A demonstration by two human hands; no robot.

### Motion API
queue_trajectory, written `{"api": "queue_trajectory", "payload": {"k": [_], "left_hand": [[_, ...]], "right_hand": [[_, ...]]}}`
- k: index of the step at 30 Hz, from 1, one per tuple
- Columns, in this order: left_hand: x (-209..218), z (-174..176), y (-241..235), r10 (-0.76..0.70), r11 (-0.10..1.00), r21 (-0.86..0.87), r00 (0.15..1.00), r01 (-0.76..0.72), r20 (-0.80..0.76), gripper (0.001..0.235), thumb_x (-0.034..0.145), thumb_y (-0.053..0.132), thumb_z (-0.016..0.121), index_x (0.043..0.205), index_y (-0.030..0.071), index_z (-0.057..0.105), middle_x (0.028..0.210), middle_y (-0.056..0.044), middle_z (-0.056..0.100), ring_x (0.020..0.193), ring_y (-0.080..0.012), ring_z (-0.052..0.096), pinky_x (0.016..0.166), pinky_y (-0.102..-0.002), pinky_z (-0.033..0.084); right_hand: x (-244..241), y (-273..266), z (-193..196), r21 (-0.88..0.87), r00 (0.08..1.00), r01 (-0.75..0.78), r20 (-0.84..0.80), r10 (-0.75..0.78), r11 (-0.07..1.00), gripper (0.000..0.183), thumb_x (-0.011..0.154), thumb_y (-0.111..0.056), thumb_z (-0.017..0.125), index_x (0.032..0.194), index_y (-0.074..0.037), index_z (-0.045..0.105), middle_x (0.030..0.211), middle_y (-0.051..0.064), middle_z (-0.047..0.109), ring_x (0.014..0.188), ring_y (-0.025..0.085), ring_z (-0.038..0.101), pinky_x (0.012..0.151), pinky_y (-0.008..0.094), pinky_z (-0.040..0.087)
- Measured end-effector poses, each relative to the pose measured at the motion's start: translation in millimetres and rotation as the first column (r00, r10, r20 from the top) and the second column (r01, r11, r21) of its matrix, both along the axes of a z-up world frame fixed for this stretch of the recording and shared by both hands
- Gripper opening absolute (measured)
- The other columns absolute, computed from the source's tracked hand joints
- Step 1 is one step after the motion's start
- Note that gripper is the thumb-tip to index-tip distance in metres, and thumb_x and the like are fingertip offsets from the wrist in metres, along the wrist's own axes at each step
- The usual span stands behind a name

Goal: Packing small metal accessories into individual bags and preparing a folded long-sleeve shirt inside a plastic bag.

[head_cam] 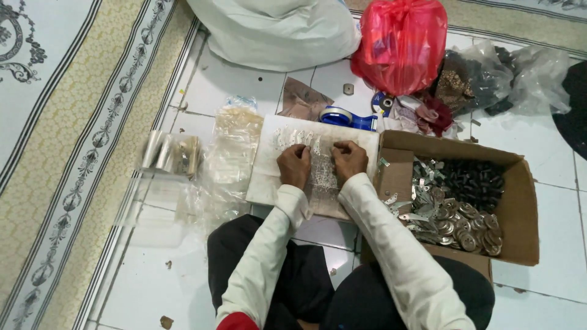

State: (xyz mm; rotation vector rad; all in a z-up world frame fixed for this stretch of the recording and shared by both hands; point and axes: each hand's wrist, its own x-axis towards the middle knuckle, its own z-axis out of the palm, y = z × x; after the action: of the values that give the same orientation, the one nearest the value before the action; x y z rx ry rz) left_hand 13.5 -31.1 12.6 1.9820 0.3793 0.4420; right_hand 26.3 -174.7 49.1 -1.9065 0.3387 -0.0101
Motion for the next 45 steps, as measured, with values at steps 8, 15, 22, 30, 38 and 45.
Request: {"api": "queue_trajectory", "payload": {"k": [8,15,22,30,38,45], "left_hand": [[-56.9,52.6,-91.5,-0.366,0.930,0.056,0.908,0.363,0.201,0.010,0.091,0.005,0.073,0.099,-0.001,0.075,0.081,-0.022,0.071,0.079,-0.0391,0.073,0.060,-0.042,0.060],[-52.4,-2.7,-220.1,-0.690,0.633,0.261,0.684,0.729,-0.237,0.023,0.089,0.002,0.072,0.110,0.010,0.077,0.093,-0.016,0.073,0.089,-0.0373,0.076,0.073,-0.047,0.065],[-48.1,-114.4,-286.1,-0.528,0.571,0.571,0.796,0.590,-0.295,0.007,0.083,0.007,0.073,0.088,0.003,0.071,0.074,-0.015,0.066,0.075,-0.0353,0.074,0.064,-0.045,0.061],[-45.0,-133.8,-287.4,-0.484,0.730,0.366,0.814,0.578,-0.320,0.028,0.099,0.016,0.050,0.079,0.002,0.064,0.077,-0.020,0.069,0.082,-0.0395,0.073,0.073,-0.048,0.059],[-81.3,-4.8,-265.4,-0.521,0.833,0.003,0.784,0.554,-0.337,0.039,0.108,0.022,0.031,0.120,-0.002,0.060,0.119,-0.026,0.060,0.113,-0.0432,0.060,0.095,-0.051,0.049],[-60.8,-127.7,-288.0,-0.608,0.787,0.012,0.779,0.617,-0.157,0.050,0.116,0.027,0.031,0.153,-0.005,0.039,0.157,-0.030,0.040,0.147,-0.0428,0.035,0.129,-0.055,0.014]], "right_hand": [[-19.0,-169.4,13.4,-0.130,0.985,-0.138,0.081,0.150,0.982,0.023,0.089,-0.012,0.076,0.109,-0.002,0.075,0.080,0.019,0.071,0.061,0.023,0.068,0.053,0.037,0.058],[-49.1,-273.5,14.7,-0.569,0.938,-0.344,-0.179,0.296,0.747,0.027,0.088,0.003,0.070,0.109,-0.009,0.080,0.105,0.019,0.078,0.106,0.042,0.072,0.088,0.056,0.061],[-82.6,-236.0,61.0,-0.719,0.763,-0.644,-0.584,0.275,0.262,0.024,0.095,-0.015,0.069,0.115,-0.020,0.082,0.127,0.012,0.074,0.119,0.033,0.070,0.103,0.060,0.054],[-39.0,-279.4,-83.2,-0.646,0.665,-0.741,-0.667,0.335,0.183,0.022,0.092,-0.012,0.064,0.108,-0.014,0.079,0.114,0.013,0.078,0.115,0.034,0.073,0.096,0.054,0.058],[-39.5,-294.7,-87.3,-0.609,0.711,-0.703,-0.605,0.359,0.367,0.025,0.076,-0.034,0.079,0.101,-0.029,0.081,0.108,0.002,0.080,0.113,0.029,0.074,0.095,0.048,0.061],[-57.1,-306.2,-41.9,-0.130,0.860,-0.495,-0.212,0.464,0.859,0.019,0.081,-0.002,0.081,0.100,-0.005,0.080,0.100,0.022,0.079,0.107,0.042,0.071,0.091,0.056,0.058]]}}
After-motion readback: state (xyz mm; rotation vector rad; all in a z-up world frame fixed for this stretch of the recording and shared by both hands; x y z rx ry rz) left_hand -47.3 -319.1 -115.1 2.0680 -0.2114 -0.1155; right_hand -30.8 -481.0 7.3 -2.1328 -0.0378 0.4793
